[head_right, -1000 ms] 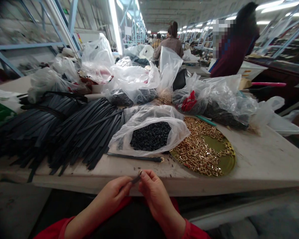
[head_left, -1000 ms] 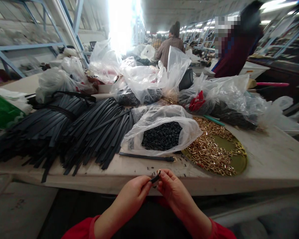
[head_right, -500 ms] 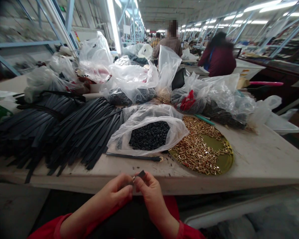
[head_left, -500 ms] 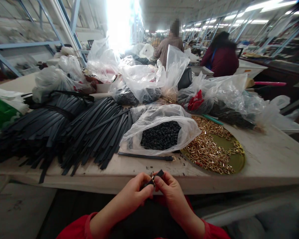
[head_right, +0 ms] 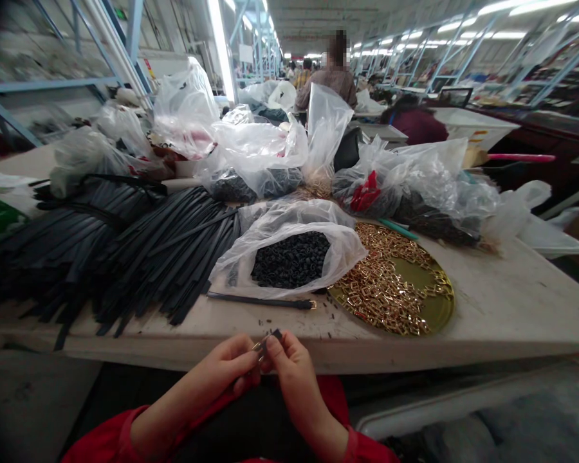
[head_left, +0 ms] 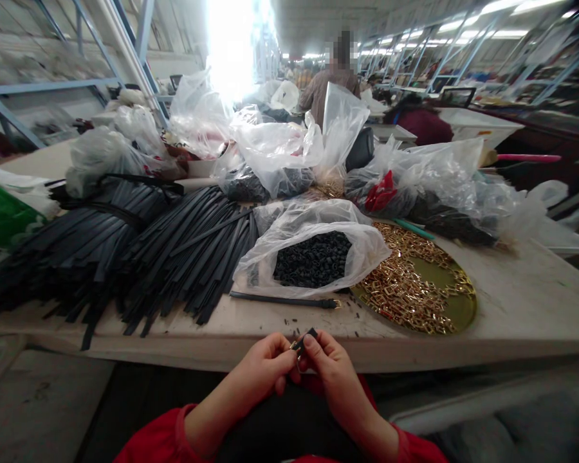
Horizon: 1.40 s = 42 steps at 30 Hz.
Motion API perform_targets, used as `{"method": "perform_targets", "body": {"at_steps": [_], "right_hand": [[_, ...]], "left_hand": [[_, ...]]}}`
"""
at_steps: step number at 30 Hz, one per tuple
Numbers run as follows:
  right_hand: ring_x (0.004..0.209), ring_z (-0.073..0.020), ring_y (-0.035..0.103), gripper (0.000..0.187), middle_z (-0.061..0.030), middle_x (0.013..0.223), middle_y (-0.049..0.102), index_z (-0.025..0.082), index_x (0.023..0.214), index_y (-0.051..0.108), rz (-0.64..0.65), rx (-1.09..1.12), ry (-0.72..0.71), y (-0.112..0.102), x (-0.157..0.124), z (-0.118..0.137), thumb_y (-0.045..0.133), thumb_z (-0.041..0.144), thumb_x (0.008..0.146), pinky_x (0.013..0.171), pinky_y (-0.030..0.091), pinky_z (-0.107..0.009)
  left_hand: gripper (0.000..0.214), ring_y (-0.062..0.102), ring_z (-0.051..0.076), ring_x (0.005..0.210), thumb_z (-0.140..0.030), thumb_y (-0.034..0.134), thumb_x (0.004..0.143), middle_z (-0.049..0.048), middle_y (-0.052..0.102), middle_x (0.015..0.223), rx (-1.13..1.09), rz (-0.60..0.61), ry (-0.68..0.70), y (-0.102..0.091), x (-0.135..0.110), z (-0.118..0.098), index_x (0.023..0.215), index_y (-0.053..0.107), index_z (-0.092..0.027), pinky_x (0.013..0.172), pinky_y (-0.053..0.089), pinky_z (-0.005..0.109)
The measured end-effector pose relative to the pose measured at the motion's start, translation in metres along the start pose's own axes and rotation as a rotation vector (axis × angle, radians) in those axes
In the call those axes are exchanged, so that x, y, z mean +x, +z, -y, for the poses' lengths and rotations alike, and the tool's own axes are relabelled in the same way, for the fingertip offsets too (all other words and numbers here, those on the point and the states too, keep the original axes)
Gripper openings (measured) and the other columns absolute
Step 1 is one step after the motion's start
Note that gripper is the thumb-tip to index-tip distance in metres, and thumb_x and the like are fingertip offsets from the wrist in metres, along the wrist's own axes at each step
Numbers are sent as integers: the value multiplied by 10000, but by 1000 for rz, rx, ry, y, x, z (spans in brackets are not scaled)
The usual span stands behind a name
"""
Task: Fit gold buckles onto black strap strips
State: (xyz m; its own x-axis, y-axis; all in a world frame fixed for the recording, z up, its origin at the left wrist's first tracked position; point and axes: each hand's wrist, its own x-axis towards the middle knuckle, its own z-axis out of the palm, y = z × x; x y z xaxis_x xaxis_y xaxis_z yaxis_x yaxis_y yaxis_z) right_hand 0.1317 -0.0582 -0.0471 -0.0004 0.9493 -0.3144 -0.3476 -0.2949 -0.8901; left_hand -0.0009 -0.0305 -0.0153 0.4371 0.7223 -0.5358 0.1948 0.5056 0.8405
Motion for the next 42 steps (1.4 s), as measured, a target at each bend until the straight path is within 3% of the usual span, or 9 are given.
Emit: {"method": "perform_targets", "body": {"at_steps": [8, 17, 23, 27, 31, 33, 34, 37, 42], "right_hand": [[542, -117, 496, 289, 24, 577, 532, 181, 686, 515, -69, -280, -192, -3, 2, -1, 515, 449, 794, 525, 378, -225], [569, -137, 499, 222, 14, 596, 546, 201, 669, 542, -106, -380, -285, -5, -1, 5, 540, 391, 783, 553, 374, -233], [596, -134, 468, 183, 24, 622, 515, 194, 691, 537, -3, -477, -248, -9, 1, 9, 607, 358, 737, 568, 352, -234], [602, -129, 463, 254, 23, 622, 507, 189, 683, 527, 100, -472, -244, -12, 9, 15, 506, 412, 804, 566, 341, -231], [581, -131, 470, 367, 14, 594, 514, 184, 642, 536, 266, -649, -282, -24, 37, 38, 386, 441, 857, 541, 327, -231], [570, -134, 465, 366, 15, 575, 499, 189, 621, 531, 183, -838, -379, -33, 62, 55, 380, 420, 862, 534, 321, -234], [598, -142, 481, 317, 10, 605, 515, 191, 659, 542, 73, -951, -439, -37, 77, 63, 398, 390, 860, 560, 333, -238], [747, -168, 538, 141, -37, 802, 581, 192, 778, 584, -137, -1317, -504, -45, 122, 78, 463, 243, 828, 665, 356, -255], [768, -208, 549, 68, -76, 785, 574, 167, 683, 593, -174, -1358, -463, -45, 165, 76, 562, 114, 710, 697, 347, -300]], "left_hand": [[190, 405, 44, 377, -332, 504, 729, -42, 550, 522, 6, -25, 4, 4, 0, -3, 689, 422, -164, 432, 272, 169], [204, 414, 49, 365, -350, 511, 739, -42, 556, 527, 37, -70, 54, 5, 5, 3, 704, 432, -166, 409, 284, 167], [268, 420, 62, 398, -415, 529, 739, -39, 551, 545, 122, -21, 85, -2, 0, 1, 698, 436, -167, 405, 290, 174], [249, 471, 86, 444, -402, 526, 758, -40, 540, 551, 209, -71, 163, -5, 6, -4, 746, 462, -162, 456, 352, 196], [308, 519, 106, 552, -267, 455, 799, -33, 566, 656, 287, -83, 284, -5, 16, -14, 1090, 460, -166, 550, 404, 211], [300, 505, 107, 572, -254, 411, 812, -21, 561, 687, 334, -103, 315, -7, 22, -18, 1083, 507, -170, 548, 395, 208], [289, 496, 108, 569, -260, 403, 813, -19, 552, 681, 350, -118, 314, -8, 25, -20, 1053, 535, -167, 534, 386, 206], [286, 454, 102, 509, -279, 403, 807, -37, 500, 593, 348, -129, 264, -11, 35, -21, 1011, 553, -147, 478, 350, 197], [305, 382, 84, 429, -321, 398, 801, -65, 441, 532, 269, -121, 194, -15, 42, -15, 1007, 530, -140, 411, 308, 183]]}}
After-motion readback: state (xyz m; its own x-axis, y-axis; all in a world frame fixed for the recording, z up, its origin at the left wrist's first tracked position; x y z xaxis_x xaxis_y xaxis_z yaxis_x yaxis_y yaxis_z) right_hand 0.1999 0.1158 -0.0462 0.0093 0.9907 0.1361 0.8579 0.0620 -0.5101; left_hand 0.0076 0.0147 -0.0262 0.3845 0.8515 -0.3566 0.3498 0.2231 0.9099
